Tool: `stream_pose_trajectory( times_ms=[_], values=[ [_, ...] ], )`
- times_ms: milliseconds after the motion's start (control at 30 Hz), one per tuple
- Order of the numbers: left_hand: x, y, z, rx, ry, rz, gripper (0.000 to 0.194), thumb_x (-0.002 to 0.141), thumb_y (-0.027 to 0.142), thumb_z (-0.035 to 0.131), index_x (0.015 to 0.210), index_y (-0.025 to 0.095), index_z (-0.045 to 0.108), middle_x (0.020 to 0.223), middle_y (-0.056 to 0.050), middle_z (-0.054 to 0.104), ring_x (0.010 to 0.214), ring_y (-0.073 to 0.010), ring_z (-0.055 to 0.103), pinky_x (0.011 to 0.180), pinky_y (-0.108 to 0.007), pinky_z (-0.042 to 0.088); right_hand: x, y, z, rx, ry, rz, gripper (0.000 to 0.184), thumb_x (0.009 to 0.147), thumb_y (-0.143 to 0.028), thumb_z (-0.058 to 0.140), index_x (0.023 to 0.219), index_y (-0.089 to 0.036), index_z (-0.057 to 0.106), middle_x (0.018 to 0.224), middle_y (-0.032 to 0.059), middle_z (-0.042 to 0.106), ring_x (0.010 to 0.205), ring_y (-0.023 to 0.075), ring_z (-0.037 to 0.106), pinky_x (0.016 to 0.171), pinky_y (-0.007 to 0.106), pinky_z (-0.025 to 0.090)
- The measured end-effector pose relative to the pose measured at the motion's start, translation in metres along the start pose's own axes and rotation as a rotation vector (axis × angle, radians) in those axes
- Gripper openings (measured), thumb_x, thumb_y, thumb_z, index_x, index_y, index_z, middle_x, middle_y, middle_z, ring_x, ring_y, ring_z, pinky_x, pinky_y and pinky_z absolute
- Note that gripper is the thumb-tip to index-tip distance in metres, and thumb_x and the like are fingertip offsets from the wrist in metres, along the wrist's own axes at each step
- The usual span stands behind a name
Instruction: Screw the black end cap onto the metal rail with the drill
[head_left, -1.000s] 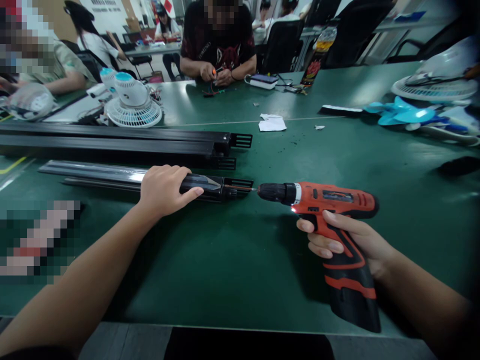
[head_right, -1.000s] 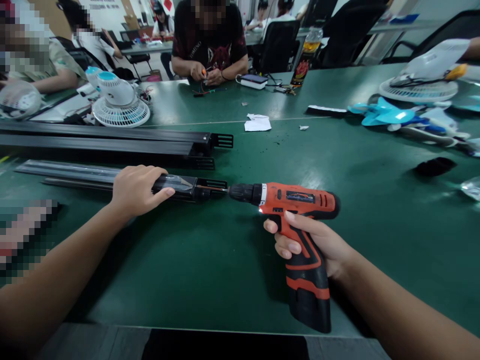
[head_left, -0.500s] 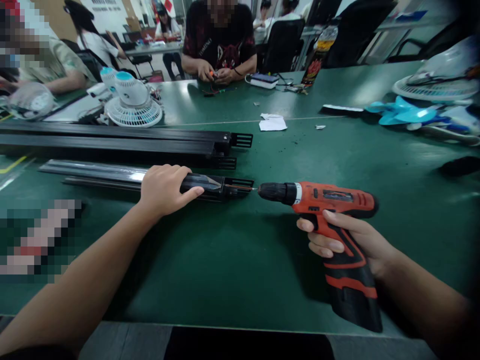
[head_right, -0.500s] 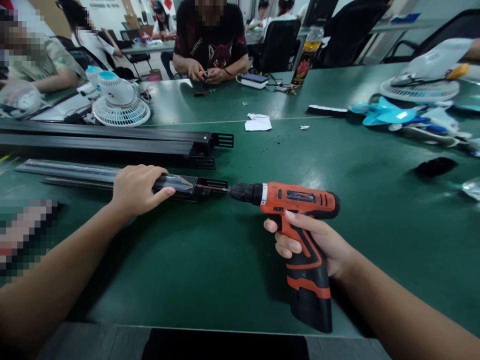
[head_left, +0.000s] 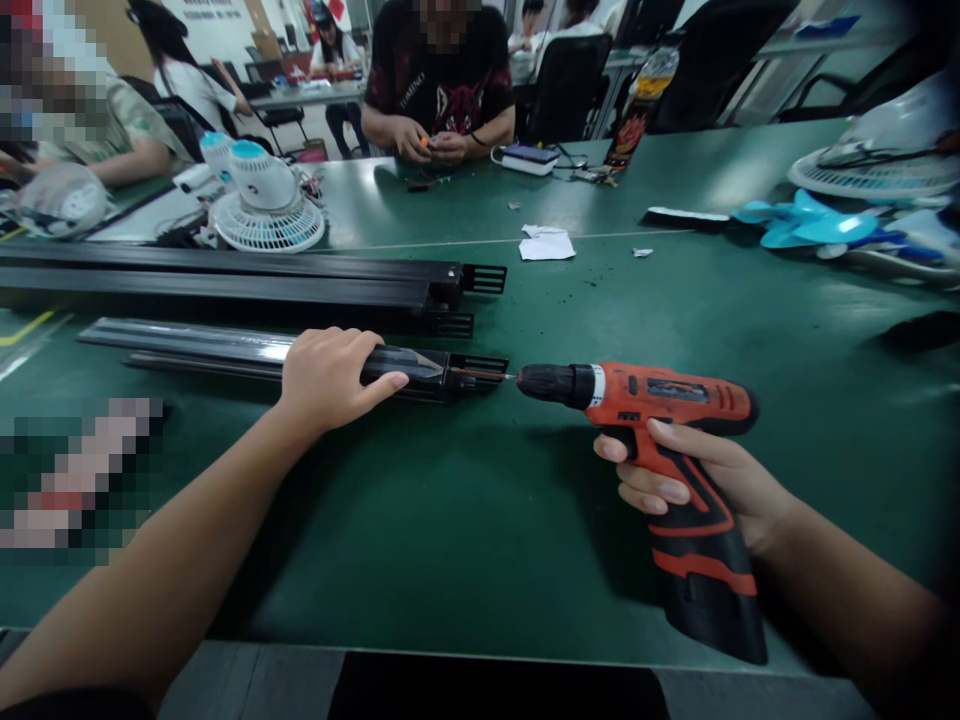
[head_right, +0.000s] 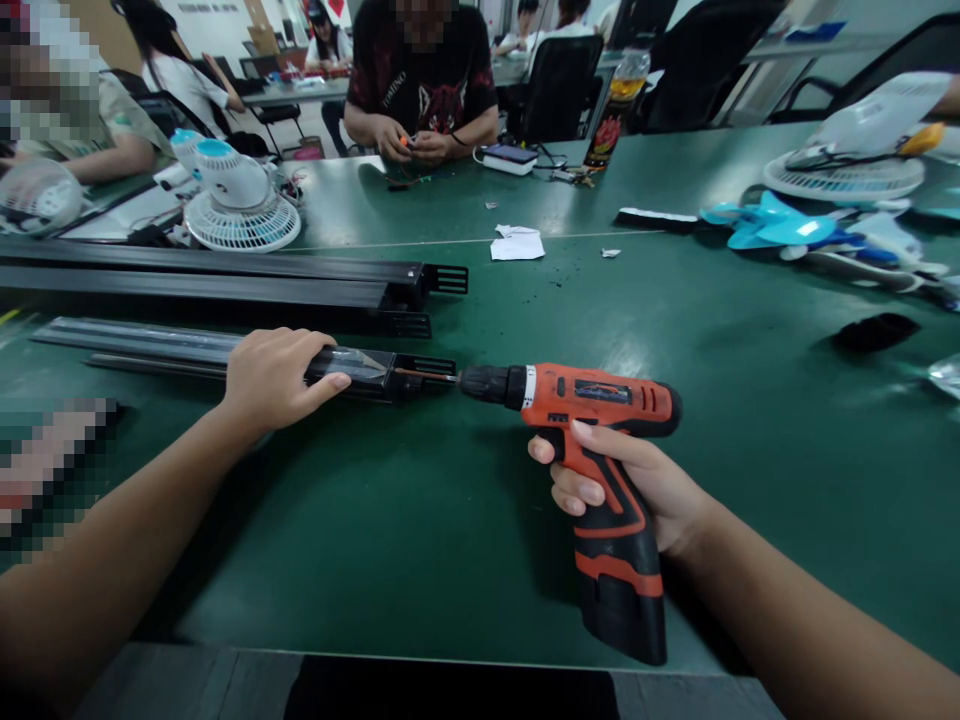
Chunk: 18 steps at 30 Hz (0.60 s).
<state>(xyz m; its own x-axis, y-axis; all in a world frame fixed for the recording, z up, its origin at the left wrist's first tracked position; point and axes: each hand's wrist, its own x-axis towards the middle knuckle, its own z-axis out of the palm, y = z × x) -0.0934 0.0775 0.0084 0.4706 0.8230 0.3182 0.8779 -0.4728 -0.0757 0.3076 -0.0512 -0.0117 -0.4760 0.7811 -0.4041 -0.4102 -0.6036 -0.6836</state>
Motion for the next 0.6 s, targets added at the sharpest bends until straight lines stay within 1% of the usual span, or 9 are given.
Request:
stream_pose_trajectory(
  times_ms=[133,200,300,467,600],
  values=[
    [0.0001,-0.0003,0.0005,0.004,0.003,-0.001,0.073,0.098,0.079,0.038,0.11,0.02,0.079,0.098,-0.014,0.081,0.091,-0.0353,0.074,0.084,-0.047,0.05,-0.0004,-0.0009,0.0025,-0.004,0.005,-0.016,0.029,0.088,-0.044,0.088,0.092,-0.017,0.081,0.061,-0.0043,0.055,0.05,0.0099,0.033,0.054,0.023,0.054],
    [0.0,-0.0002,0.0006,0.0,0.005,-0.003,0.072,0.098,0.079,0.039,0.11,0.02,0.079,0.099,-0.014,0.081,0.091,-0.0351,0.074,0.084,-0.047,0.05,-0.0003,-0.0008,0.0039,0.007,0.005,-0.024,0.029,0.088,-0.043,0.089,0.092,-0.016,0.081,0.062,-0.0042,0.055,0.05,0.0087,0.031,0.055,0.022,0.055],
    [0.0,-0.0002,0.0003,-0.002,0.009,0.0,0.071,0.098,0.079,0.039,0.11,0.02,0.079,0.098,-0.014,0.081,0.09,-0.0351,0.074,0.084,-0.047,0.05,0.0003,0.0,0.0048,0.023,0.009,-0.034,0.029,0.086,-0.042,0.09,0.092,-0.015,0.083,0.067,-0.0029,0.06,0.049,0.0067,0.028,0.055,0.021,0.055],
    [0.0002,0.0004,-0.0006,0.005,0.003,0.004,0.076,0.098,0.079,0.037,0.111,0.018,0.08,0.097,-0.015,0.081,0.09,-0.036,0.074,0.084,-0.048,0.05,0.0001,0.0006,0.0033,0.031,0.007,-0.016,0.028,0.087,-0.042,0.089,0.092,-0.015,0.084,0.057,-0.0049,0.053,0.049,0.0087,0.03,0.054,0.021,0.055],
    [0.0,0.0005,-0.0006,0.002,0.001,0.001,0.077,0.098,0.08,0.037,0.111,0.018,0.08,0.098,-0.016,0.081,0.09,-0.0361,0.074,0.085,-0.049,0.051,-0.0007,0.0003,0.0027,0.029,0.008,-0.007,0.029,0.086,-0.043,0.089,0.091,-0.015,0.083,0.055,-0.0053,0.051,0.05,0.0094,0.035,0.055,0.02,0.054]
  ],
)
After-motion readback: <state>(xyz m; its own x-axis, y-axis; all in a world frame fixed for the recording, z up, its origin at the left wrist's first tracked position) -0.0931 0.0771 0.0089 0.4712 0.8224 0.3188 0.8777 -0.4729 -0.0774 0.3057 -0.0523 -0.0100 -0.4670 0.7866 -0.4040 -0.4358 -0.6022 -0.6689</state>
